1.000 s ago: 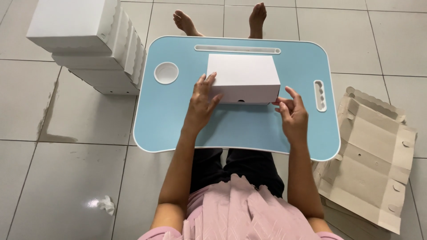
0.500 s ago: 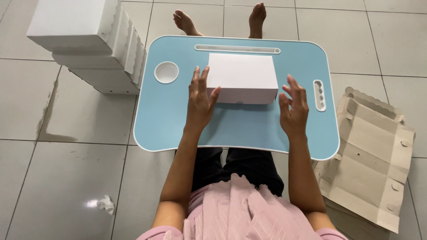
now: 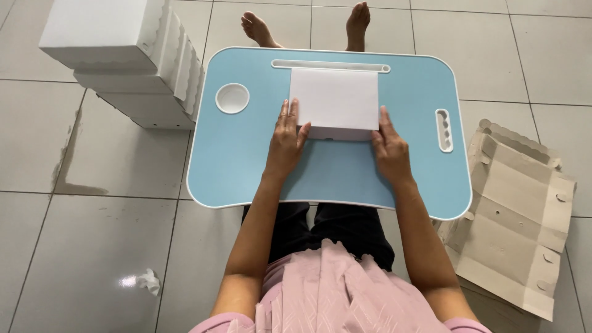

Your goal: Assembling a cardboard box by folding its flaps and tucking tabs on a small lap desk.

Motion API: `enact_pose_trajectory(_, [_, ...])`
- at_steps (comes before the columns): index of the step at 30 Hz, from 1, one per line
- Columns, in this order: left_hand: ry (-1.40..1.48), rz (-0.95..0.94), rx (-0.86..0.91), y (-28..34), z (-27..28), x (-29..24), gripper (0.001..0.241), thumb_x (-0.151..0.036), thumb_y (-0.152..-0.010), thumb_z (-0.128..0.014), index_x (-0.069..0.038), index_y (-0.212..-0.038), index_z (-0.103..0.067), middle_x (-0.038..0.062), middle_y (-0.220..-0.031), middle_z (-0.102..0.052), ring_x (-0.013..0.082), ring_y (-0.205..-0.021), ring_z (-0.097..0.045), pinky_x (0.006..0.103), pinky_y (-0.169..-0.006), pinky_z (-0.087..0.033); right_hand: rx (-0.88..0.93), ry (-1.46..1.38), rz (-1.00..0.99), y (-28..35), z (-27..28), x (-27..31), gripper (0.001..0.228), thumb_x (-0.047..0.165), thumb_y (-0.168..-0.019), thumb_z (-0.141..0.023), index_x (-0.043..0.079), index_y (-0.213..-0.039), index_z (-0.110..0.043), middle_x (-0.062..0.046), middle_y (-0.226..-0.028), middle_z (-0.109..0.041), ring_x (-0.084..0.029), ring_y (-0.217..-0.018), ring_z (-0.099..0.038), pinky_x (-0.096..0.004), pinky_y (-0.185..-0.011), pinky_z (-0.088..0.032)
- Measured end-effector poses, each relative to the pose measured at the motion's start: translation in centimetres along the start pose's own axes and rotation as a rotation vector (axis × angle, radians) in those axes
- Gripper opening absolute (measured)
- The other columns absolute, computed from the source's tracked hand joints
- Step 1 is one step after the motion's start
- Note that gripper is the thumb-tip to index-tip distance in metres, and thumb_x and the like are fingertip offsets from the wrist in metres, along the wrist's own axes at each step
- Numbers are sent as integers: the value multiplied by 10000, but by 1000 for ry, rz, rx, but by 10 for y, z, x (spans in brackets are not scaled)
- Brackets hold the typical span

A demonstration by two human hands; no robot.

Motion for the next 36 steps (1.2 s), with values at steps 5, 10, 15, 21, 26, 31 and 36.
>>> enact_pose_trajectory(5, [139,87,-102,-1,18,9,601,-350,-1078,-517,-32,-1557,-343,305,-1415,-519,456,-1270,-570,521,-1005,-548,-157,-276,-145,5,23,-20,337,59,-1077,-514,-43,-1398,-538,-240,-1185,-694,-311,-1084,-694,-392,-876,-594])
enact_pose_trajectory(10, [183,164,-190,7,16,37,514,-298,-1030,-627,-18,-1446,-514,208,-1250,-638,362,-1150,-661,385,-901,-615,-123,-114,-154,5,16,-29,216,40,-1002,-652,71,-1180,-770,-101,-967,-752,-183,-885,-728,-308,-721,-599])
enact_pose_trajectory(15, [193,141,-210,8,18,40,424,-285,-1031,-629,32,-1312,-607,160,-1069,-633,301,-1009,-690,356,-829,-629,-47,-98,-124,6,5,-26,242,86,-996,-680,104,-1222,-762,-91,-1023,-752,-194,-948,-714,-323,-767,-573])
enact_pose_trajectory(21, [242,223,-214,8,18,51,421,-355,-1024,-637,0,-1249,-653,148,-1022,-668,280,-950,-723,339,-782,-639,-68,-102,-88,3,-1,-17,329,34,-980,-652,-19,-1303,-688,-172,-1104,-715,-278,-1015,-709,-333,-751,-596])
enact_pose_trajectory(26, [222,338,-193,7,36,75,467,-383,-1026,-589,21,-1252,-652,246,-1038,-679,429,-996,-691,503,-828,-603,40,-102,64,-10,-39,-20,574,-77,-880,-664,-127,-1432,-516,-274,-1205,-604,-398,-1126,-637,-402,-831,-609])
enact_pose_trajectory(31, [227,492,-257,31,79,103,400,-374,-977,-626,-69,-1234,-661,188,-1059,-696,387,-1049,-697,484,-888,-593,178,-177,184,-32,-91,38,811,-147,-851,-681,-148,-1554,-277,-416,-1337,-472,-529,-1238,-538,-510,-928,-582])
enact_pose_trajectory(36, [182,530,-452,59,145,103,354,-301,-944,-656,-84,-1208,-566,200,-1141,-638,431,-1049,-681,500,-874,-595,299,-261,269,-52,-163,83,876,-115,-839,-714,-51,-1588,-263,-392,-1470,-405,-543,-1305,-491,-508,-966,-571])
Point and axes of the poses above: each hand's wrist, its own y-axis away from the middle knuckle, its own z-axis out of the back of the hand, x = y × z, the point moved 10 cm from there along -y, towards the middle knuckle
